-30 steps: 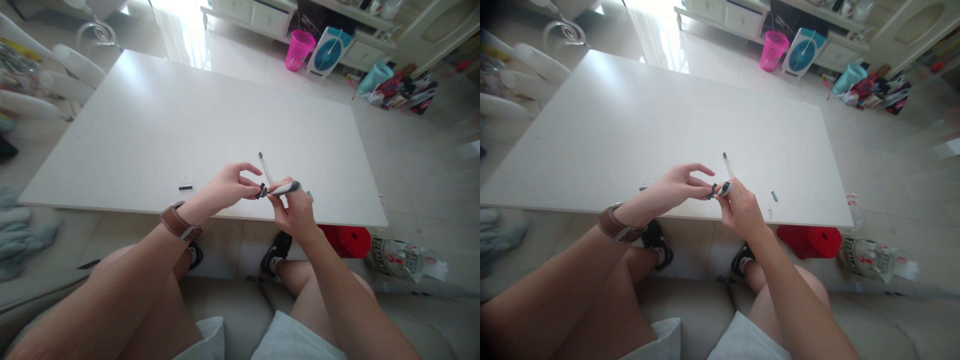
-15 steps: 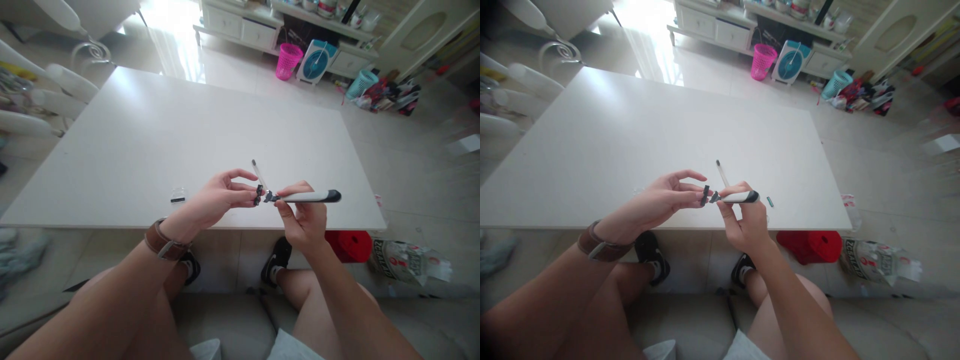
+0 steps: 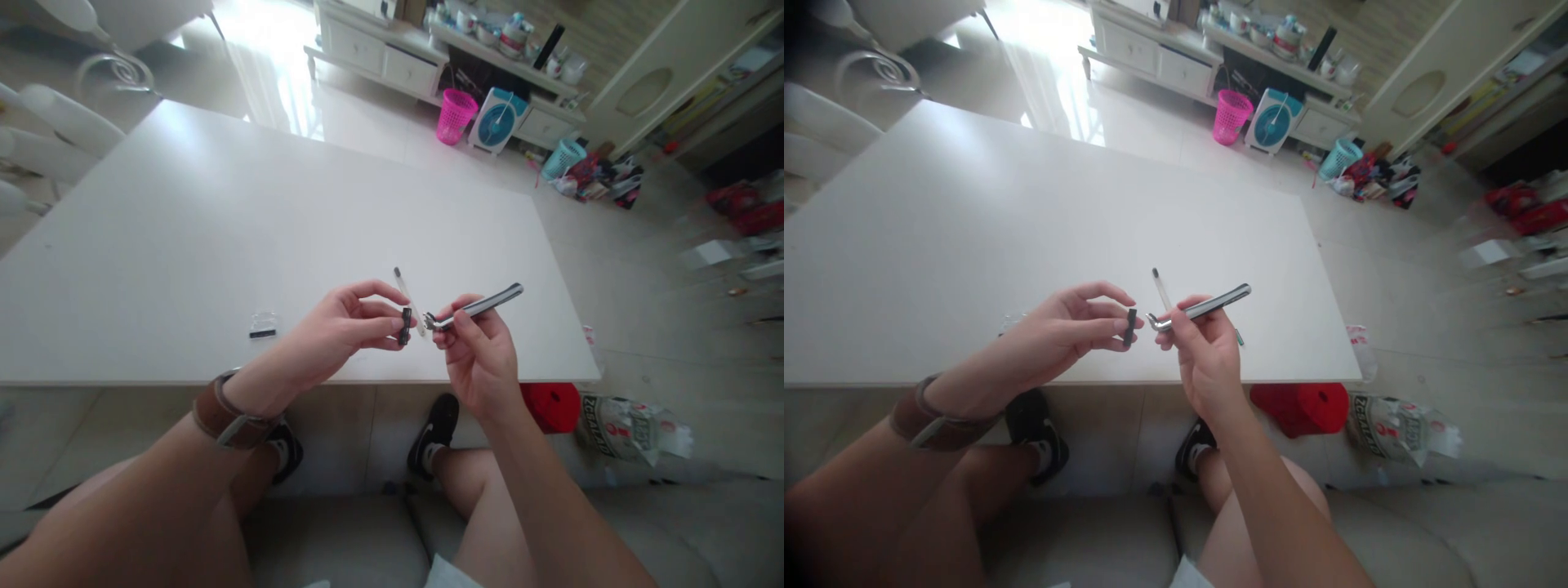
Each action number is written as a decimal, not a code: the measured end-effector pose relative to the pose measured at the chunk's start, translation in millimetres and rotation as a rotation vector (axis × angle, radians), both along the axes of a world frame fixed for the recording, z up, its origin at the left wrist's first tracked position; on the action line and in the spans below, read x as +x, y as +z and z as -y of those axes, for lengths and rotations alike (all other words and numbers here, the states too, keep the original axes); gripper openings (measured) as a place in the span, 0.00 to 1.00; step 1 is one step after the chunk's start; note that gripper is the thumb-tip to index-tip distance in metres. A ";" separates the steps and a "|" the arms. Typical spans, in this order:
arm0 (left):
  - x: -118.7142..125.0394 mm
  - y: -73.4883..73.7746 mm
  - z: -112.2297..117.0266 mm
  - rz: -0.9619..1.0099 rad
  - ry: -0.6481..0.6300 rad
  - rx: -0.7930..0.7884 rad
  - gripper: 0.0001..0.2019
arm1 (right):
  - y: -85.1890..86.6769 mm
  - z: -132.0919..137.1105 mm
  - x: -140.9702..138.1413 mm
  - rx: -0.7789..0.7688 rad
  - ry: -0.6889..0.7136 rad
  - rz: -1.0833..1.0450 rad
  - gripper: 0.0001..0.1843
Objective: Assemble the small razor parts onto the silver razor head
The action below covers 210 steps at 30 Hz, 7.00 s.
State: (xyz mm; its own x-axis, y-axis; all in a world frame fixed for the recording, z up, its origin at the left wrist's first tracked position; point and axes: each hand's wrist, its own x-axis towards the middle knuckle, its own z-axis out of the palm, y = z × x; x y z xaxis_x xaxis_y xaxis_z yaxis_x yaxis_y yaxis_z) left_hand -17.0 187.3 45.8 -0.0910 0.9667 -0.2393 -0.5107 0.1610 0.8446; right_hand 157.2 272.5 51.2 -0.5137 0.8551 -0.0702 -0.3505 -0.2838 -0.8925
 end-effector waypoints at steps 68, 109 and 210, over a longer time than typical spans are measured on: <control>3.0 0.5 -0.6 -0.031 -0.021 0.036 0.07 | -2.8 -4.6 6.8 -0.182 -0.006 -0.072 0.13; 6.7 3.9 -3.8 -0.146 0.039 0.037 0.12 | -3.7 12.7 -21.9 -0.118 -0.071 0.083 0.22; 2.1 -9.1 -5.3 0.043 0.008 0.095 0.14 | -2.2 0.0 18.9 0.307 0.357 0.316 0.17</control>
State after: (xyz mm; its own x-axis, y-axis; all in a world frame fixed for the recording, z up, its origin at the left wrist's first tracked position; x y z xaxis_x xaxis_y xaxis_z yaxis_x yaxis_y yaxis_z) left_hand -14.9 192.6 36.7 -0.0902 0.9845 -0.1507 -0.5477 0.0773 0.8331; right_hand 176.2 272.5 49.0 -0.7692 0.6376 -0.0430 0.0173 -0.0464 -0.9988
